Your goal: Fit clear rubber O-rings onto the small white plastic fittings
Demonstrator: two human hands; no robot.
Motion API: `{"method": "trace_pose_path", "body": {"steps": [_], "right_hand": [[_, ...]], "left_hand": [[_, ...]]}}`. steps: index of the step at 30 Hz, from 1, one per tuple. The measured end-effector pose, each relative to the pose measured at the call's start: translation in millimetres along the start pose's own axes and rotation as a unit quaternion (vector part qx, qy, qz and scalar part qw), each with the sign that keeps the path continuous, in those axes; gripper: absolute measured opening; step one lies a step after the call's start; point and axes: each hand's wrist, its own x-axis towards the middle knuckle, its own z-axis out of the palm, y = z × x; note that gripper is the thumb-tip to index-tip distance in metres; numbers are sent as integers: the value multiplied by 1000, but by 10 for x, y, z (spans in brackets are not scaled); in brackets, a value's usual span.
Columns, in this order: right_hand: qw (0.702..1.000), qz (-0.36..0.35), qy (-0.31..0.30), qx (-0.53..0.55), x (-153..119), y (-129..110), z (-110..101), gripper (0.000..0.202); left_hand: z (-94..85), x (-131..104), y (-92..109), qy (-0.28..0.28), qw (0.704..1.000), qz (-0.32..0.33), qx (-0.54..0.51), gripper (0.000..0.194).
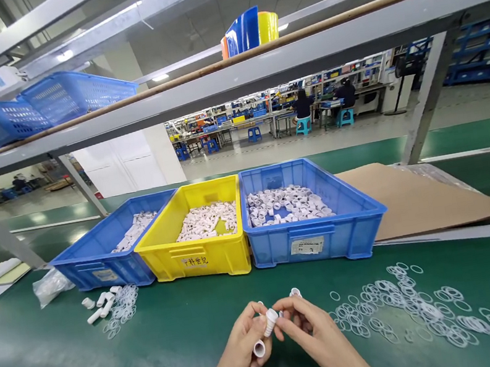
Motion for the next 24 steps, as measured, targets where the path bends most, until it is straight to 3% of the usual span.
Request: {"method": "trace_pose_path", "body": {"steps": [3, 6, 8, 11, 13, 16, 21, 24], "right_hand": [[996, 24, -46, 70, -4, -78, 40, 30], [994, 35, -41, 100, -7, -101, 17, 37], [992, 42, 2, 116, -2, -92, -53, 44], [989, 61, 85, 108, 13, -68, -196, 48], [989, 69, 106, 80, 21, -31, -259, 48], [991, 52, 121, -1, 21, 96, -249, 45], [970, 5, 111, -217, 16, 391, -129, 34], [957, -16, 95, -274, 22, 478, -113, 32]], "left_hand": [[-5, -6, -18, -26, 999, -17, -10, 36], [-5, -8, 9, -35, 999, -29, 3, 37], [-32, 2, 60, 1, 1000, -21, 13, 38], [-146, 24, 161, 115, 992, 34, -43, 37], [-248, 32, 216, 183, 975, 69, -105, 32], [-363, 29, 248, 229, 959, 81, -144, 22], [-367, 31, 219, 228, 967, 103, -50, 25], [-336, 25, 234, 223, 969, 106, 22, 28]]}}
